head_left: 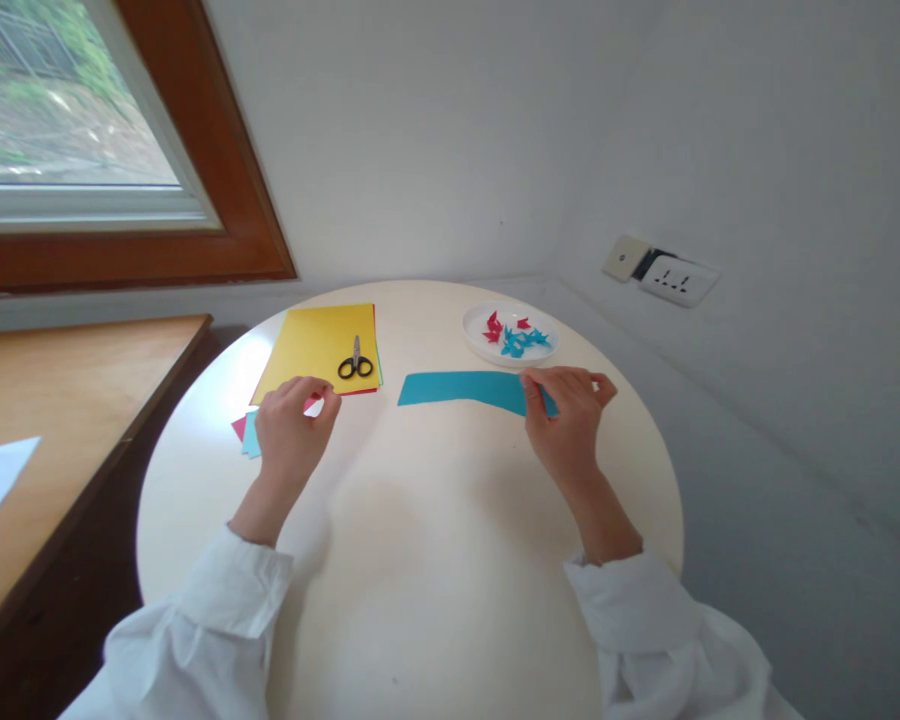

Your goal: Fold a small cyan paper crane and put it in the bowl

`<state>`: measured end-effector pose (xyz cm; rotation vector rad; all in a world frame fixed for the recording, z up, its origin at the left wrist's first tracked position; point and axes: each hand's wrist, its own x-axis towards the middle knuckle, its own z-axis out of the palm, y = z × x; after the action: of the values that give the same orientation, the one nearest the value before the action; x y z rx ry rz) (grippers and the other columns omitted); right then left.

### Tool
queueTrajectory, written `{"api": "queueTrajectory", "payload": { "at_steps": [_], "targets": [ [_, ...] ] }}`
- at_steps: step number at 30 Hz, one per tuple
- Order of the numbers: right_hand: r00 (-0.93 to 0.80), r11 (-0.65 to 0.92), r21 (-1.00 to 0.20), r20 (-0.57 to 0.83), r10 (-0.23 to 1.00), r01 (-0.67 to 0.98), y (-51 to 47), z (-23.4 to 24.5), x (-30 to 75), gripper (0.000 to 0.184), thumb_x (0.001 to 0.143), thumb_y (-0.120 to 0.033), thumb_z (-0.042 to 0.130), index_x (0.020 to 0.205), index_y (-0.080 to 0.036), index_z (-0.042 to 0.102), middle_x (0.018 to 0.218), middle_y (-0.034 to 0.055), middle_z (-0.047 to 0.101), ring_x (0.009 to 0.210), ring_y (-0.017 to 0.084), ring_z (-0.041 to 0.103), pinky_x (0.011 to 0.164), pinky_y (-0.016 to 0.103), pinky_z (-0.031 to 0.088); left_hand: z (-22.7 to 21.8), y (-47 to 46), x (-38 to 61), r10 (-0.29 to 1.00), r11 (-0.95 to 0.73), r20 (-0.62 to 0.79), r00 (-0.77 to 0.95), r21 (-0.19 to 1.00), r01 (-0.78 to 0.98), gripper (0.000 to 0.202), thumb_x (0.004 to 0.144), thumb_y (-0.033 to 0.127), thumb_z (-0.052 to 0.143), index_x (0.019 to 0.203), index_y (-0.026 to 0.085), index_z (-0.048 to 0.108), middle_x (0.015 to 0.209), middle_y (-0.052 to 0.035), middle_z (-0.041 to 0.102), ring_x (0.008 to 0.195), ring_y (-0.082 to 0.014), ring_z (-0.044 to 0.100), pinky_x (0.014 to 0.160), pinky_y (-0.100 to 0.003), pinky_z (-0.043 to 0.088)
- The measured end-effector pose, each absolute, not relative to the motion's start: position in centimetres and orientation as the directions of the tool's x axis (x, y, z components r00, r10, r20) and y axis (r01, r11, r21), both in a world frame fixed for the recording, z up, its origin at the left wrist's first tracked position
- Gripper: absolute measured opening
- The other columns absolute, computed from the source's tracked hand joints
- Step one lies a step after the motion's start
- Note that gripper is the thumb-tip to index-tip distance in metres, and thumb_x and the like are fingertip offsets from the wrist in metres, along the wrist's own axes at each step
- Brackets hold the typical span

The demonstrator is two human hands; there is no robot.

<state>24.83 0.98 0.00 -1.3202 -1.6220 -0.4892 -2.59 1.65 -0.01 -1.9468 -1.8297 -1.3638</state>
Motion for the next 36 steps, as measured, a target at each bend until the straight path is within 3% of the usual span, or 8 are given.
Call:
{"api": "queueTrajectory", "payload": {
  "at_steps": [2,5,9,13,18,24,27,36],
  "targets": [
    [0.159,0.354,-0.436,0.786,0.598,0.827,1.4,-0.5,24.9,0.021,0.084,-0.028,0.047,0.075,-0.019,0.063,0.075,0.0035,0.069,0.074,0.019,0.06,0.08,0.037,0.034,-0.2,1.8,-2.2,0.823,-0.251,0.513,-0.242,0.713,0.655,0.015,0.072,0.027,0.052,0.066,0.016,0.061,0.069,-0.0034,0.066,0.068,-0.0175,0.061,0.066,-0.03,0.047],
    [0.235,0.389,-0.686,0.63,0.74,0.615,1.9,-1.2,24.3,0.021,0.08,-0.032,0.05,0.074,-0.017,0.063,0.075,0.0052,0.068,0.073,0.02,0.06,0.072,0.034,0.041,-0.9,1.5,-0.5,0.976,-0.166,0.191,-0.104,0.963,0.212,0.03,0.075,0.041,0.055,0.082,0.013,0.064,0.082,-0.0077,0.069,0.077,-0.0192,0.064,0.075,-0.033,0.05],
    [0.268,0.33,-0.86,0.448,0.853,0.389,2.1,-1.9,23.1,0.021,0.076,-0.035,0.053,0.073,-0.017,0.063,0.072,0.0044,0.067,0.071,0.019,0.059,0.068,0.031,0.044,-1.8,0.9,1.8,0.986,0.11,-0.09,0.139,0.984,-0.141,0.049,0.072,0.047,0.062,0.107,0.012,0.06,0.107,-0.0146,0.064,0.091,-0.0219,0.063,0.085,-0.039,0.048],
    [0.207,0.263,-0.92,0.329,0.921,0.292,2.1,-2.8,21.9,0.021,0.073,-0.034,0.054,0.07,-0.016,0.064,0.069,0.0041,0.066,0.069,0.019,0.059,0.065,0.031,0.045,-2.2,0.7,2.6,0.96,0.105,-0.049,0.277,0.976,-0.193,0.041,0.069,0.043,0.066,0.096,0.012,0.066,0.102,-0.0122,0.067,0.094,-0.0222,0.062,0.09,-0.04,0.044],
    [0.093,0.237,-0.917,0.279,0.956,0.32,2.0,-3.8,20.9,0.022,0.075,-0.033,0.052,0.072,-0.016,0.065,0.073,0.0054,0.068,0.069,0.019,0.06,0.065,0.031,0.046,-2.1,0.6,2.6,0.982,0.086,-0.066,0.178,0.99,-0.112,0.031,0.062,0.04,0.073,0.066,0.01,0.066,0.071,-0.0071,0.069,0.075,-0.02,0.064,0.083,-0.038,0.048],
    [-0.004,0.434,-0.61,0.576,0.817,0.664,1.0,-3.4,20.1,0.024,0.082,-0.025,0.048,0.096,-0.018,0.065,0.097,0.0099,0.065,0.096,0.024,0.056,0.088,0.042,0.039,-2.6,0.9,2.5,0.993,0.079,-0.073,0.096,0.996,-0.051,0.034,0.061,0.043,0.071,0.065,0.011,0.062,0.063,-0.0045,0.064,0.064,-0.0168,0.061,0.071,-0.035,0.05],
    [-0.122,0.518,-0.531,0.61,0.783,0.67,0.5,-3.3,19.3,0.025,0.084,-0.027,0.047,0.102,-0.019,0.063,0.101,0.0102,0.063,0.099,0.023,0.056,0.089,0.041,0.04,-2.5,0.9,2.5,0.993,0.052,-0.044,0.113,0.996,-0.068,0.033,0.061,0.043,0.071,0.063,0.012,0.06,0.06,-0.0023,0.062,0.061,-0.0153,0.06,0.068,-0.033,0.049],
    [-0.207,0.476,-0.816,0.43,0.879,0.329,-0.5,-3.4,17.4,0.024,0.079,-0.027,0.055,0.099,-0.018,0.064,0.094,0.0085,0.067,0.085,0.018,0.062,0.077,0.031,0.051,-2.8,0.8,2.4,0.985,0.023,0.009,0.172,0.983,-0.184,0.031,0.062,0.04,0.072,0.069,0.011,0.063,0.067,-0.0047,0.066,0.066,-0.0164,0.061,0.071,-0.032,0.049]
  ]
}}
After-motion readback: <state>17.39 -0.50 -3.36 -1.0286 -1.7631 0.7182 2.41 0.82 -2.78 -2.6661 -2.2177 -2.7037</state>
